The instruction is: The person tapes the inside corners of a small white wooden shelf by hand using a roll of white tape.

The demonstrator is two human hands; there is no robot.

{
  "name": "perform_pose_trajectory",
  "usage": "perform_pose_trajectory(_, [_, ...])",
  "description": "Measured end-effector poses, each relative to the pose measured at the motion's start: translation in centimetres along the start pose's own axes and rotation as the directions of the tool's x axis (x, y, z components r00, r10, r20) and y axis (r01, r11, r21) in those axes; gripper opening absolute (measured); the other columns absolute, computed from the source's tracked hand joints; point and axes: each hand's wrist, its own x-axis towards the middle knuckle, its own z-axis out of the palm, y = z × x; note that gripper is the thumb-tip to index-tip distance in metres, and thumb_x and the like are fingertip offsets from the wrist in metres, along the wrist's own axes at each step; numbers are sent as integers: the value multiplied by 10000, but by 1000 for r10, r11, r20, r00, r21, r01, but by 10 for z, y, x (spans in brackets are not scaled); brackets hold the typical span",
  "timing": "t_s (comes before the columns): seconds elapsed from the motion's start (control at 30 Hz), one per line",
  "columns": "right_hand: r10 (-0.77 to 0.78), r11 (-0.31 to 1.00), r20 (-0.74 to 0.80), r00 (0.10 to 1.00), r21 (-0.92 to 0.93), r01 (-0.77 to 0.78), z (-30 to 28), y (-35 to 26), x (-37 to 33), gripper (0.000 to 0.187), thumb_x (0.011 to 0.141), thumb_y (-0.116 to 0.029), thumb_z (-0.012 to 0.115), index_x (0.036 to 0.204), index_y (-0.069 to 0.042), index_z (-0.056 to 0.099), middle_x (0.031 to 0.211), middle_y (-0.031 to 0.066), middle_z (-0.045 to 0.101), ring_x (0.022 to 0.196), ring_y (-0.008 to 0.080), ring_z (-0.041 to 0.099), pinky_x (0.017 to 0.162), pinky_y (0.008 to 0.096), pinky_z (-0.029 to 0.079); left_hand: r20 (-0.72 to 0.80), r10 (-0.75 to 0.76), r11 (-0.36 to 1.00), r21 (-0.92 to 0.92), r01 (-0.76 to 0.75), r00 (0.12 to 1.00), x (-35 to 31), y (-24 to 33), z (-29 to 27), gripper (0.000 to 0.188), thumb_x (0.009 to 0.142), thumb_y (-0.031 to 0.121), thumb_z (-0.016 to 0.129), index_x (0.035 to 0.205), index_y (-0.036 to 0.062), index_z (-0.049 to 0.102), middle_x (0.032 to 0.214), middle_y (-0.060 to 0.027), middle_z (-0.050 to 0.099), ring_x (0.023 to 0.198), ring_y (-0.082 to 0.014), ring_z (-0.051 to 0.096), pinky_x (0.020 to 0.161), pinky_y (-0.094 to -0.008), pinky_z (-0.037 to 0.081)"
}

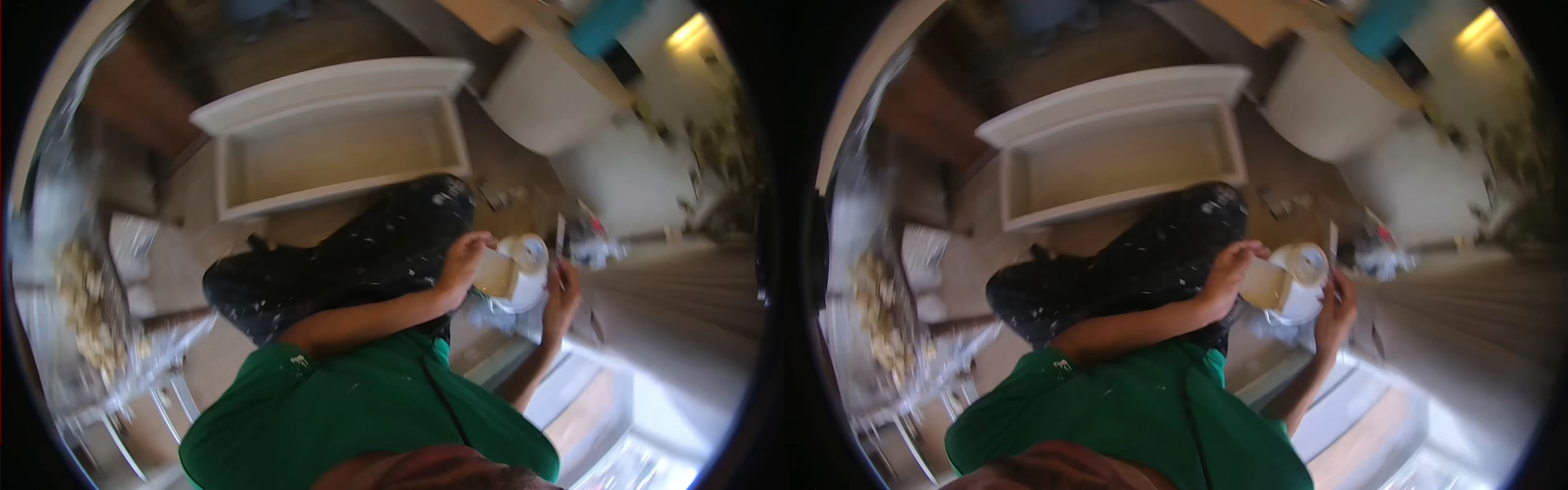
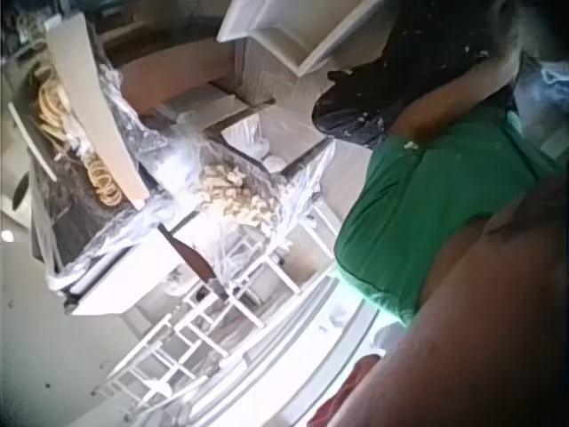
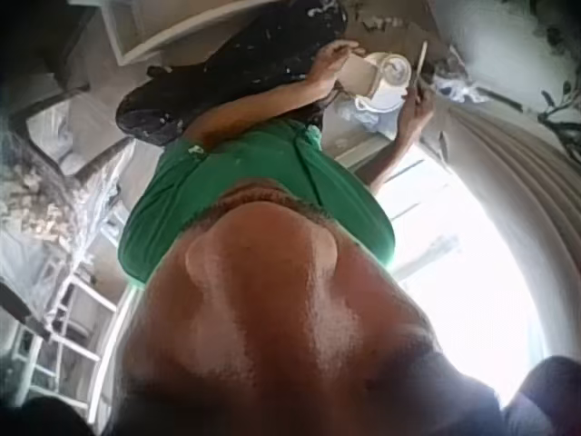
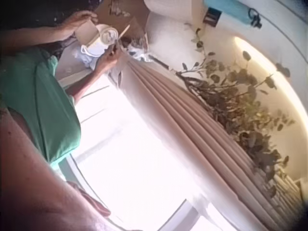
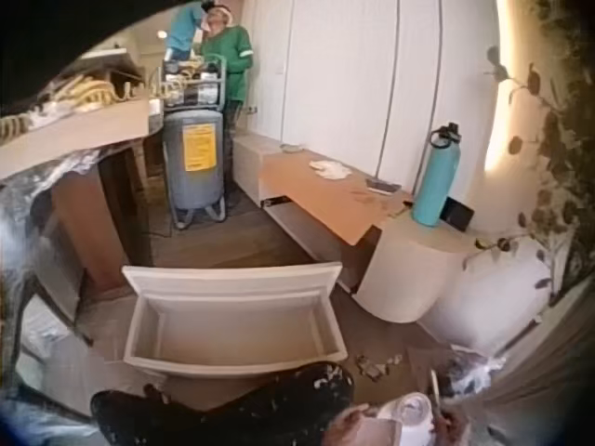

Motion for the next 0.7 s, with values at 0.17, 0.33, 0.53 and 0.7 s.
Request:
perform_pose_trajectory(0.17, [-423,898,58,904,-105,427,-48,-120,96,282,1043,-100,550,1285,31,611,1112,90,641,894,132,566,788,286,494,120,168,948,-291,-127,979,53,101,43,308,1056,215,559,1268,-8,563,1159,-127,674,1095,-188,646,976,-335,517])
perform_pose_trajectory(0.33, [-685,701,370,627,104,705,61,-212,138,246,1040,-64,538,1250,32,624,1111,72,620,958,123,565,847,252,467,-91,526,783,-336,-524,845,11,222,-54,230,1063,213,532,1231,60,565,1180,-105,670,1096,-208,651,991,-363,534])
perform_pose_trajectory(0.53, [-773,496,615,156,432,753,193,-294,107,211,990,-8,584,1185,30,655,1094,94,647,998,160,603,889,274,462,-434,570,751,-69,-657,698,-137,328,-143,272,1085,186,438,1311,64,524,1292,-118,647,1176,-252,637,1020,-434,540])
perform_pose_trajectory(0.7, [-805,361,587,-89,602,713,288,-344,68,208,971,-27,607,1157,16,688,1023,103,655,954,189,612,856,291,464,-711,565,662,89,-744,418,-207,334,-222,302,1083,164,425,1339,36,520,1284,-145,631,1165,-265,622,1020,-438,516])
